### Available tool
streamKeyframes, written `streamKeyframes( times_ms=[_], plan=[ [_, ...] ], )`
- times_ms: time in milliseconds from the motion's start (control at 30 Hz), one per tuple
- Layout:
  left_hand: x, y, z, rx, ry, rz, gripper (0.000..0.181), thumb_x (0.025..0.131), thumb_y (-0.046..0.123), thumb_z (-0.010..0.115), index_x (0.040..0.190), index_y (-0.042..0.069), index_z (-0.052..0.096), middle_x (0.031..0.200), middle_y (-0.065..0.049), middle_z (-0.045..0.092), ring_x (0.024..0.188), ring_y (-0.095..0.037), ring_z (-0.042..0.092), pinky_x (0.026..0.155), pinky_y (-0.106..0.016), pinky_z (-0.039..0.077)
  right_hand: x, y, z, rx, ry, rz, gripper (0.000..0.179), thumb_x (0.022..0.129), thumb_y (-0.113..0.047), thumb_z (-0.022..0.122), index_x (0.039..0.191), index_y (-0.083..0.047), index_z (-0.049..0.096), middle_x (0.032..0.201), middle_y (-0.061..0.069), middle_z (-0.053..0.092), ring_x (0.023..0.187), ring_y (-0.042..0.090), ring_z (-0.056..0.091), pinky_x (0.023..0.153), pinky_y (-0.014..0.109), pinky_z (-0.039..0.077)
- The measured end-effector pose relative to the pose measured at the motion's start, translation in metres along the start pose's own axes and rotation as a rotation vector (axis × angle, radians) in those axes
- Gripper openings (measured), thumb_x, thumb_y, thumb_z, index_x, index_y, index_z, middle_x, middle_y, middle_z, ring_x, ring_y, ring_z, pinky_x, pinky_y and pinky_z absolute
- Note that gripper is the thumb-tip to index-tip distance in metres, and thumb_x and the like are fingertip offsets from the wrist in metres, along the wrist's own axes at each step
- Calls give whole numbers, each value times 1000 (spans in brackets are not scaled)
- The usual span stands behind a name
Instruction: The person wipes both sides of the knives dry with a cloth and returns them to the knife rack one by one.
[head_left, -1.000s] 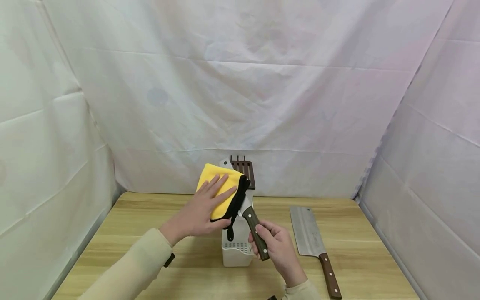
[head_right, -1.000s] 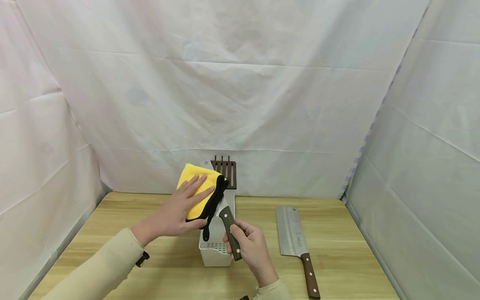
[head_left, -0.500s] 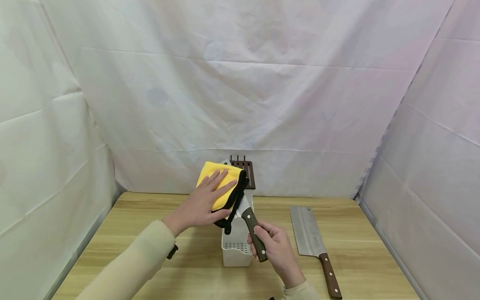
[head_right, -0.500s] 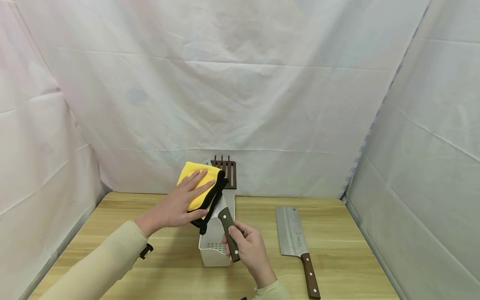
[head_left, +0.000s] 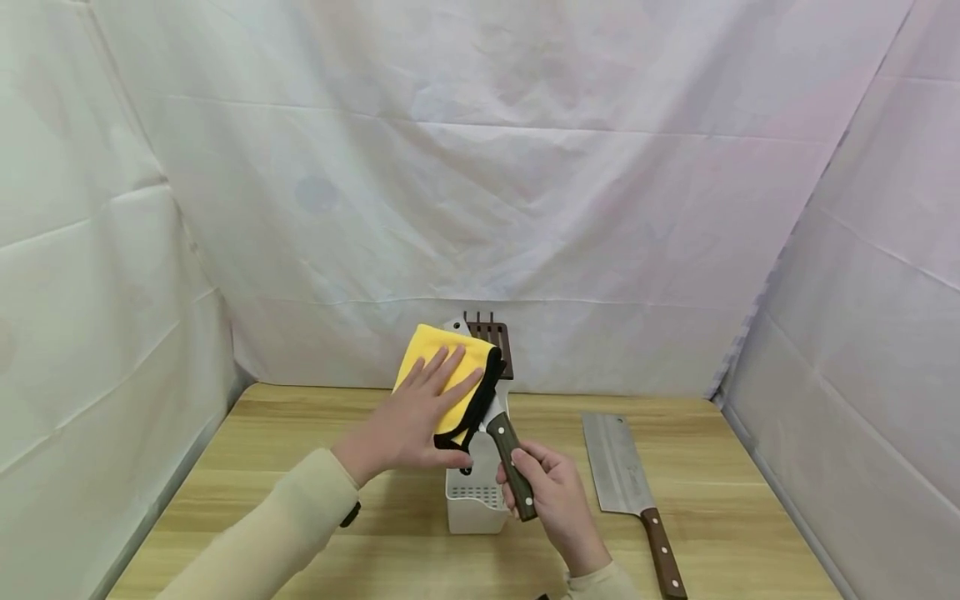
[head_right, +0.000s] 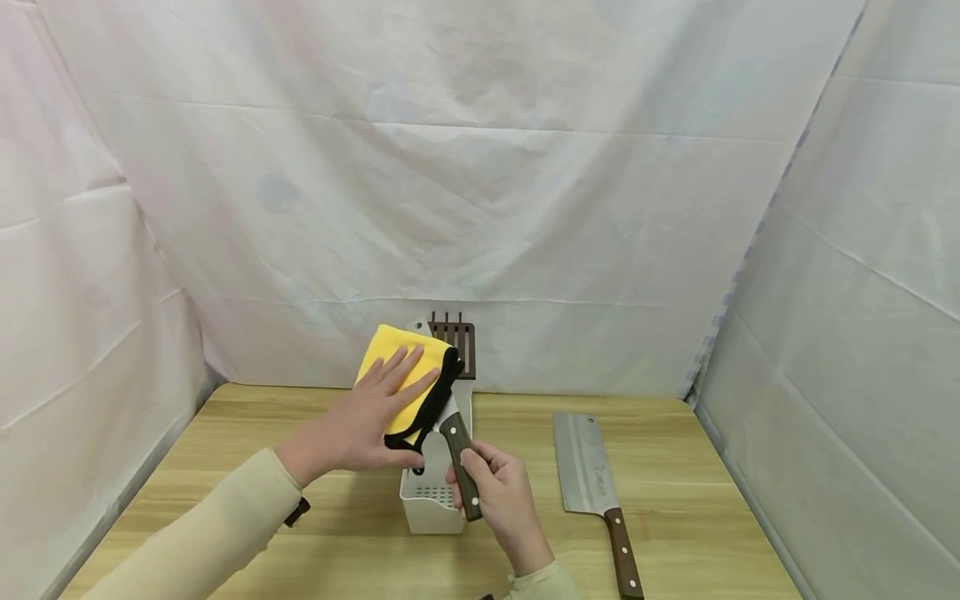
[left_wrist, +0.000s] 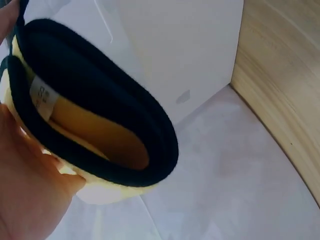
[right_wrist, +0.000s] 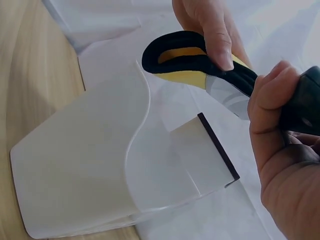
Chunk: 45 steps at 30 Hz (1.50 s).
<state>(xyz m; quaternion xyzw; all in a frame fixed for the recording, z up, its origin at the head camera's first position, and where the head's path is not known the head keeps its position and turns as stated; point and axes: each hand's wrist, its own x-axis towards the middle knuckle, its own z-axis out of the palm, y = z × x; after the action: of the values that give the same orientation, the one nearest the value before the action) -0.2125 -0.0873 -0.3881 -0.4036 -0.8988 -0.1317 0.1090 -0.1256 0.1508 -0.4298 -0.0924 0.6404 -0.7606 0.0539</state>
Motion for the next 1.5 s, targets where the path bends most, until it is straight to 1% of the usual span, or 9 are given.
streamKeyframes(
  times_ms=[133, 367, 467, 633, 833, 1067, 1133, 1333, 1500],
  plan=[
    [0, 6, 5, 62, 25, -11, 121, 77, 71, 78, 168, 20, 16, 173, -17, 1, 159, -40, 3, 126, -62, 13, 1, 0, 1, 1, 11, 5, 39, 109, -17, 50, 126, 18, 54, 82, 4, 67, 57, 8, 60, 50, 20, 52],
    [1, 11, 6, 115, 35, -32, 119, 74, 44, 88, 167, 17, 18, 173, -19, 5, 159, -41, 7, 126, -62, 17, 3, 2, 1, 2, 1, -8, 39, 110, -18, 50, 126, 18, 54, 81, 3, 67, 57, 7, 61, 49, 19, 51],
    [1, 11, 5, 102, 29, -31, 117, 73, 35, 86, 167, 17, 19, 173, -19, 5, 159, -41, 7, 126, -61, 17, 4, 3, 0, -4, -7, -14, 40, 110, -19, 50, 126, 17, 54, 82, 2, 67, 57, 7, 61, 49, 19, 51],
    [-1, 8, 1, 35, 8, -21, 105, 78, 26, 76, 167, 17, 20, 173, -18, 4, 159, -40, 6, 126, -60, 16, 5, 5, -1, -17, -7, -12, 39, 110, -19, 51, 124, 18, 55, 82, 4, 67, 57, 8, 61, 49, 19, 51],
    [0, 2, -4, -36, -4, -30, 90, 88, 26, 67, 166, 19, 24, 173, -18, 6, 159, -40, 6, 126, -62, 15, 7, 6, -2, -26, -29, -25, 42, 110, -18, 50, 124, 21, 53, 82, 3, 67, 57, 7, 61, 49, 19, 51],
    [3, -3, -7, -79, 33, -59, 84, 90, 20, 67, 165, 19, 29, 172, -19, 10, 159, -41, 8, 125, -64, 15, 7, 5, -1, -31, -53, -28, 46, 110, -17, 50, 124, 26, 49, 81, 1, 67, 58, 6, 60, 49, 19, 51],
    [3, -4, -7, -75, 29, -69, 84, 91, 21, 67, 165, 20, 28, 172, -18, 9, 159, -39, 7, 125, -63, 15, 6, 5, -1, -31, -53, -20, 45, 110, -18, 50, 124, 25, 50, 81, 0, 67, 57, 6, 60, 49, 19, 50],
    [4, -3, -5, -36, 41, -33, 91, 90, 28, 77, 165, 18, 27, 172, -21, 11, 158, -42, 10, 124, -65, 17, 6, 4, -1, -40, -52, -15, 45, 110, -17, 49, 125, 26, 49, 81, 1, 67, 58, 6, 60, 49, 19, 51],
    [3, 0, -1, 27, 40, 1, 99, 86, 22, 82, 166, 19, 24, 173, -18, 9, 158, -41, 9, 125, -64, 17, 5, 5, -3, -45, -41, -14, 43, 110, -19, 51, 123, 22, 53, 81, 1, 67, 58, 6, 60, 49, 19, 51]
  ],
)
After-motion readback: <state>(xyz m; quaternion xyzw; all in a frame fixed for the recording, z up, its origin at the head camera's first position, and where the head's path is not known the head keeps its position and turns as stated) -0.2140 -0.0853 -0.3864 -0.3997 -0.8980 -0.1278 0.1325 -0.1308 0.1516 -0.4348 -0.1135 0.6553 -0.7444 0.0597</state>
